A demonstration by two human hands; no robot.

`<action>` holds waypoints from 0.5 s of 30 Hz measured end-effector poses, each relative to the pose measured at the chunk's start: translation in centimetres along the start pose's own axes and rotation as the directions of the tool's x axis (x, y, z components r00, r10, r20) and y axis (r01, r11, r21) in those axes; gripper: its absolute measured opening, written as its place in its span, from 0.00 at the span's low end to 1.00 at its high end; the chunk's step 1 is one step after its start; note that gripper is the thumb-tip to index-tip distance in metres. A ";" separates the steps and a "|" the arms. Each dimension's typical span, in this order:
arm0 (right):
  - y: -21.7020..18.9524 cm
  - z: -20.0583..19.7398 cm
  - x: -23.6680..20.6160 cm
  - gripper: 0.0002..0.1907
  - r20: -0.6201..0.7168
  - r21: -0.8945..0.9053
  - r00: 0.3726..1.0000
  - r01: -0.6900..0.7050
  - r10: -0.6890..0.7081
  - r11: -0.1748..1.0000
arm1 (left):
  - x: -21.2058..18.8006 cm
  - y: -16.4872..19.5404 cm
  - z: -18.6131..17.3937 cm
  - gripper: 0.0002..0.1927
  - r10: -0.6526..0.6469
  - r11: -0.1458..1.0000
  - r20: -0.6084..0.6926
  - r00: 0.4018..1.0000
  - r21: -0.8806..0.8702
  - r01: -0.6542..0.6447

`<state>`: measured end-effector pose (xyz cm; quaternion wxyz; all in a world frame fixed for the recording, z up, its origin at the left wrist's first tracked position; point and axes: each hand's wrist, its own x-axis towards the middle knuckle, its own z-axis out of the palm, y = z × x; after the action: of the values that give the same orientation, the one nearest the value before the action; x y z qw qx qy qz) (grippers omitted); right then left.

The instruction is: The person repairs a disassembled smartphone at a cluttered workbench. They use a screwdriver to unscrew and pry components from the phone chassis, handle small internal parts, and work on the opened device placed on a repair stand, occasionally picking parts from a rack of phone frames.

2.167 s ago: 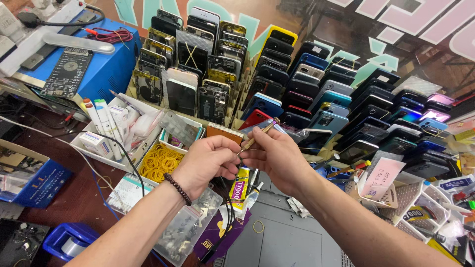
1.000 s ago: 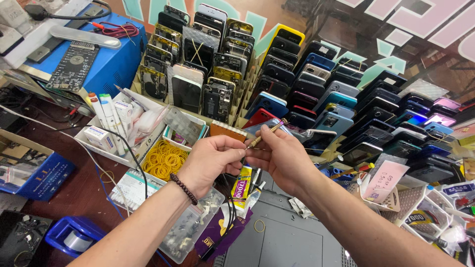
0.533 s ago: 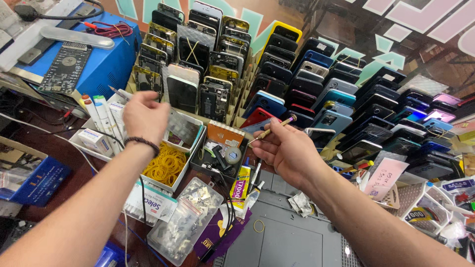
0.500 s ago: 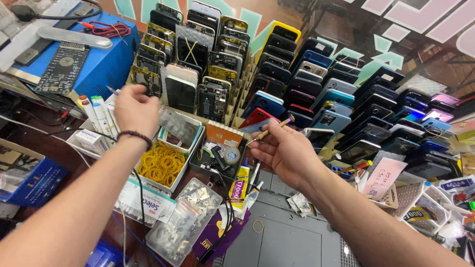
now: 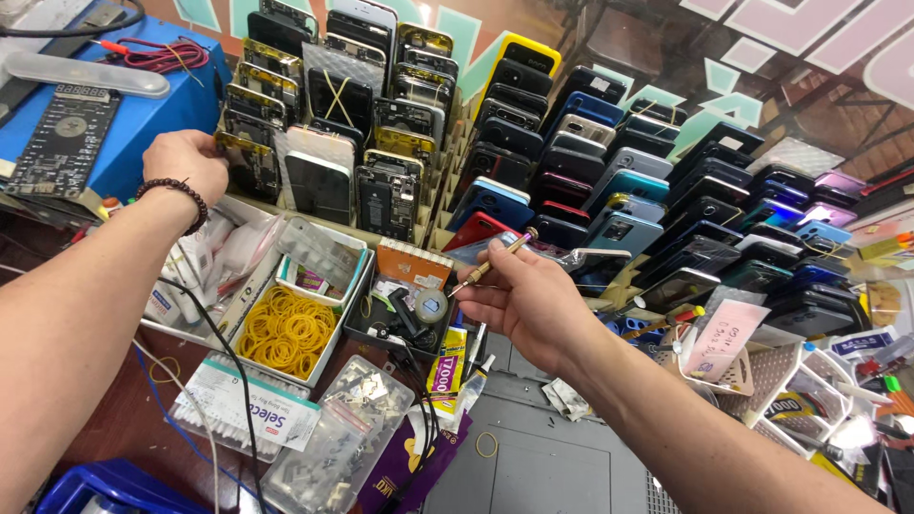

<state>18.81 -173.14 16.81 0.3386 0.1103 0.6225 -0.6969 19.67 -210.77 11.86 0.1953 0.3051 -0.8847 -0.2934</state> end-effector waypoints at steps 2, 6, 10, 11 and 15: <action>0.1 0.1 0.4 0.13 0.001 0.002 1.000 -0.004 0.004 1.000 | 0.4 -0.2 0.2 0.12 -0.023 1.000 0.010 1.000 0.009 0.022; 0.5 0.2 1.0 0.13 0.024 0.014 1.000 -0.008 0.008 1.000 | 0.9 -0.9 0.9 0.11 -0.060 0.998 0.029 0.998 -0.001 0.060; 0.7 0.5 1.5 0.13 0.045 0.019 0.999 -0.015 0.014 1.000 | 1.3 -1.7 1.3 0.12 -0.005 1.000 0.016 1.000 -0.015 0.005; 0.7 0.6 1.7 0.13 0.038 0.019 0.999 -0.019 0.018 1.000 | 1.4 -1.8 1.3 0.12 0.013 1.000 0.015 1.000 -0.020 -0.012; 0.5 0.7 2.0 0.13 0.051 0.026 0.999 -0.015 0.014 1.000 | 1.5 -2.1 1.2 0.12 0.019 0.998 0.003 1.000 -0.059 -0.019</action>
<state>17.79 -174.47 15.37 0.3578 0.1018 0.6036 -0.7052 18.84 -212.59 9.84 0.2057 0.2902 -0.8788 -0.3181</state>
